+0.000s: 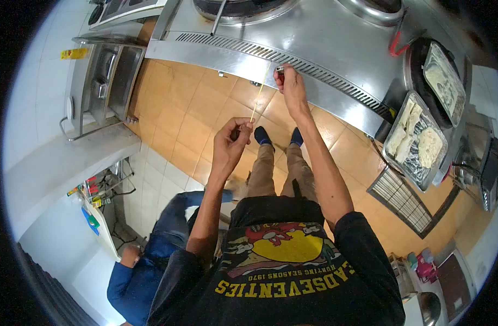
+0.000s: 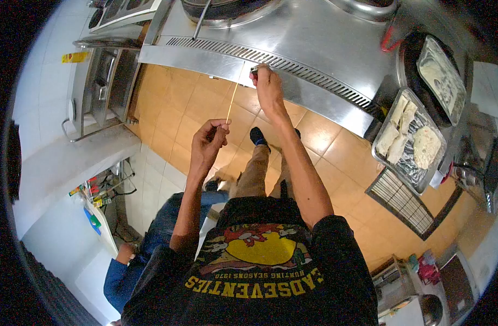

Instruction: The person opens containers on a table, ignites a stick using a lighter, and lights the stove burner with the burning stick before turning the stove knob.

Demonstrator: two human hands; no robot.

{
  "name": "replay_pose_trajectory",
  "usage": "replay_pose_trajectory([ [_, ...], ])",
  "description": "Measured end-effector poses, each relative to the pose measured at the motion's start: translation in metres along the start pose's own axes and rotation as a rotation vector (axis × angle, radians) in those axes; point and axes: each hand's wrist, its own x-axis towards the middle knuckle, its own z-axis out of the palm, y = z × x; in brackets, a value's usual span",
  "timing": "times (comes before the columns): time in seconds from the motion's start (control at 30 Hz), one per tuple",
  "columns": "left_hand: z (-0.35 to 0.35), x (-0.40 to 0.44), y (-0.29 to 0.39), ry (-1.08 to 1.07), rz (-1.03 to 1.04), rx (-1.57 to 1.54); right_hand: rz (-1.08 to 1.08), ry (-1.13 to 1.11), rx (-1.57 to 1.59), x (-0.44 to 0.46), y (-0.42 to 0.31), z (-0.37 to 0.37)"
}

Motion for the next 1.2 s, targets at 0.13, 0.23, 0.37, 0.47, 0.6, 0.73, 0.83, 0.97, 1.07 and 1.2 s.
replay_pose_trajectory([
  [0.13,-0.004,-0.001,0.009,-0.012,0.037,0.046,-0.037,0.016,0.026,-0.004,-0.009,0.0],
  [0.23,0.004,0.003,0.012,-0.062,0.036,0.04,-0.012,0.052,0.07,-0.007,-0.01,-0.017],
  [0.37,-0.001,0.019,0.014,-0.168,0.073,0.051,-0.031,0.084,0.182,-0.01,-0.014,-0.019],
  [0.47,-0.01,0.036,0.018,-0.224,0.108,-0.043,0.016,0.015,0.353,-0.016,-0.03,-0.015],
  [0.6,-0.02,0.064,0.033,-0.334,0.117,-0.018,0.028,-0.071,0.561,-0.022,-0.031,-0.009],
  [0.73,-0.025,0.083,0.058,-0.433,0.171,0.053,-0.007,0.064,0.648,-0.03,-0.034,0.006],
  [0.83,-0.029,0.1,0.07,-0.486,0.284,0.079,-0.081,0.163,0.649,-0.039,-0.039,0.021],
  [0.97,-0.026,0.118,0.074,-0.487,0.456,0.151,-0.12,0.146,0.677,-0.042,-0.036,0.028],
  [1.07,-0.016,0.126,0.078,-0.42,0.6,0.244,-0.14,0.152,0.66,-0.044,-0.035,0.03],
  [1.2,-0.002,0.134,0.085,-0.388,0.711,0.336,-0.171,0.187,0.592,-0.046,-0.04,0.036],
])
